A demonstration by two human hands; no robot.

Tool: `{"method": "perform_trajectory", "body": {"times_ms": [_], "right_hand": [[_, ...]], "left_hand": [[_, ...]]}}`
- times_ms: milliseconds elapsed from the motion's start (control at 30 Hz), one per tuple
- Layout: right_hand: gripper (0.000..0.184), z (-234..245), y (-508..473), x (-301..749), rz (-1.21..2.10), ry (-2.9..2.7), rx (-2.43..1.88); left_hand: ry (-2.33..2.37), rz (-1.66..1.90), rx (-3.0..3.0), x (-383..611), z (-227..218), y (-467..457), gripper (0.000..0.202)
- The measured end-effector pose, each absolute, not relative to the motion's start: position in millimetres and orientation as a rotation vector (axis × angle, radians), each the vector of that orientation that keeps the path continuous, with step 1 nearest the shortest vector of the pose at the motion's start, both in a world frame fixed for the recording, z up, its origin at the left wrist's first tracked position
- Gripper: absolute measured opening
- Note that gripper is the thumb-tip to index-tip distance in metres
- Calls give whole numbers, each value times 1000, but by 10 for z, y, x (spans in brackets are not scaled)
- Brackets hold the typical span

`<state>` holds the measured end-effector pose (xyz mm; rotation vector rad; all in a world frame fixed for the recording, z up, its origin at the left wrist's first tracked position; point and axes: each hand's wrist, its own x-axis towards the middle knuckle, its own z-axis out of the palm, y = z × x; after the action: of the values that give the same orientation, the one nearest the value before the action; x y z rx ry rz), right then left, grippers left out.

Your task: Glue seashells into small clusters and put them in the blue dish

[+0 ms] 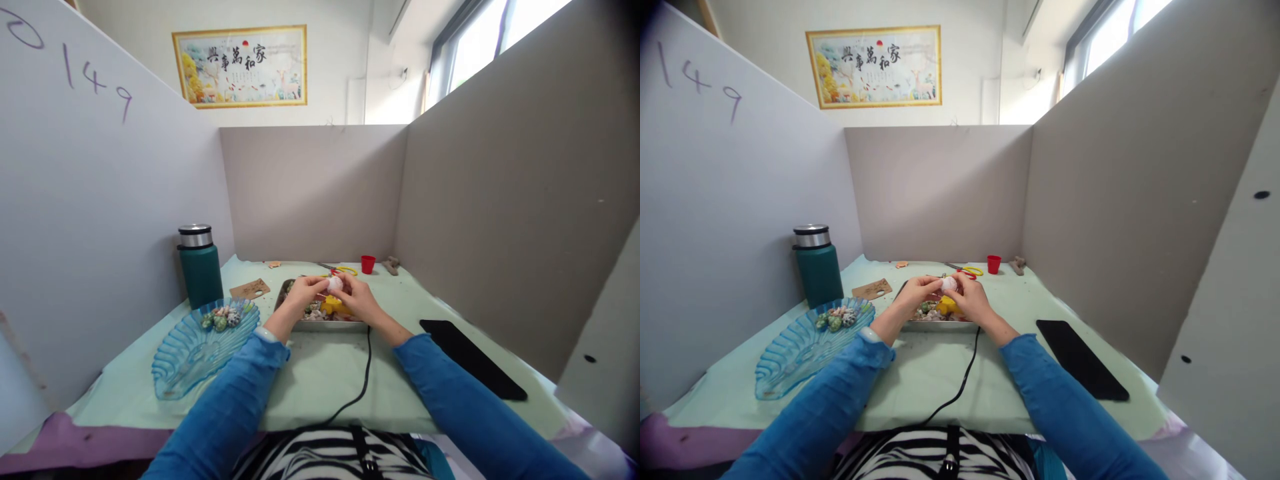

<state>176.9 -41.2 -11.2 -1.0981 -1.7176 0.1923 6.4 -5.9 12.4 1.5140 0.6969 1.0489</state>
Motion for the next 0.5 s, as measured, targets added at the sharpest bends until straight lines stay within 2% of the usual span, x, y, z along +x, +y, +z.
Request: {"method": "perform_trajectory", "body": {"times_ms": [500], "right_hand": [[23,-85,-442,1760,188,-1728,-1119]], "left_hand": [[831,1112,1618,56,107,-3,20]]}}
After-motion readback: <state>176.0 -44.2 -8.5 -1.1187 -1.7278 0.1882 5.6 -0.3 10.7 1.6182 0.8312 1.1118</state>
